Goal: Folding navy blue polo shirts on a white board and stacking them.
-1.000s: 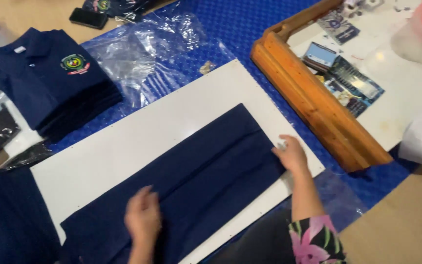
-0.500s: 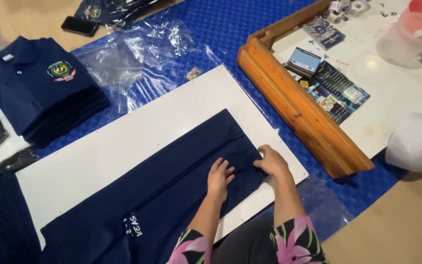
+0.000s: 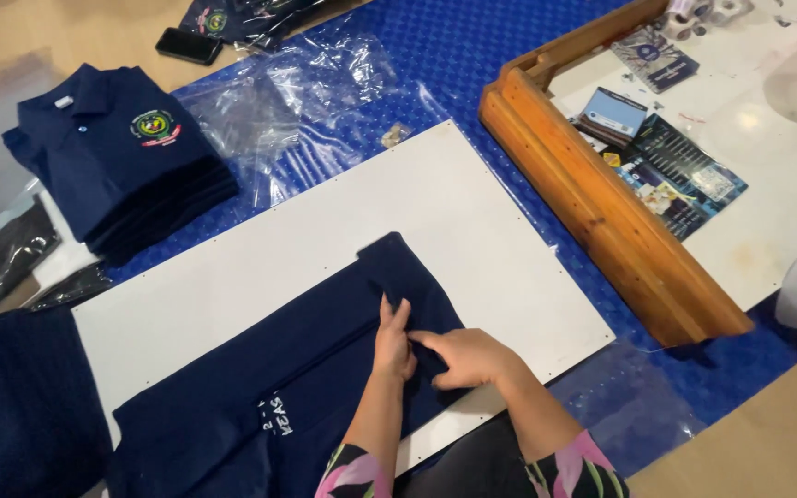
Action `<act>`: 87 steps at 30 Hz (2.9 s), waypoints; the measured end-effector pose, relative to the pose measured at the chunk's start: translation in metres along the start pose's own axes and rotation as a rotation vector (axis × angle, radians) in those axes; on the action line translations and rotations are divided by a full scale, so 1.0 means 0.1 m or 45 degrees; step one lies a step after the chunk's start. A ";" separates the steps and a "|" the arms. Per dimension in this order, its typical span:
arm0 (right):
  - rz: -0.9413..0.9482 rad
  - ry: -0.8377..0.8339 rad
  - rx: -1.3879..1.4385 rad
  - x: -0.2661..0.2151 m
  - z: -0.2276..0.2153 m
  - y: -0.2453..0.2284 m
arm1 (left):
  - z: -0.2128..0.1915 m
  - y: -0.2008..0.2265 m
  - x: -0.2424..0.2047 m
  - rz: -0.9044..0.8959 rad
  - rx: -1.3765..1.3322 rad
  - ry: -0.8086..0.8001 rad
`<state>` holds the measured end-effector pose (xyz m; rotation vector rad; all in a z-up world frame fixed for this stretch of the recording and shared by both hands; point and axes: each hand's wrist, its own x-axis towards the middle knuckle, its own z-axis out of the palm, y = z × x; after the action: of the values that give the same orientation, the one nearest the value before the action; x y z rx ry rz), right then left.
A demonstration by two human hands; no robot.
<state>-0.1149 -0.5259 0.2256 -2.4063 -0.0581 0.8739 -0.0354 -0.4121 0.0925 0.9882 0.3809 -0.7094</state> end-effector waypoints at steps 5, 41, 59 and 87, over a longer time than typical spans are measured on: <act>0.031 0.520 -0.019 0.68 0.49 0.71 | -0.50 -0.62 0.57 0.236 -0.059 0.017; 0.546 0.504 0.409 0.42 1.03 1.14 | -0.25 -0.26 -0.08 0.580 2.173 0.091; -0.515 1.366 -0.424 0.69 2.25 0.25 | 0.48 0.44 -0.35 0.191 1.112 0.028; 0.483 0.999 0.646 1.40 1.87 0.08 | -3.33 -1.09 -0.92 0.099 -0.706 0.219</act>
<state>-0.1190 -0.4070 0.0246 -2.1207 0.8318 0.0127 -0.1711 -0.1309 -0.0910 0.5334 0.6456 -0.4116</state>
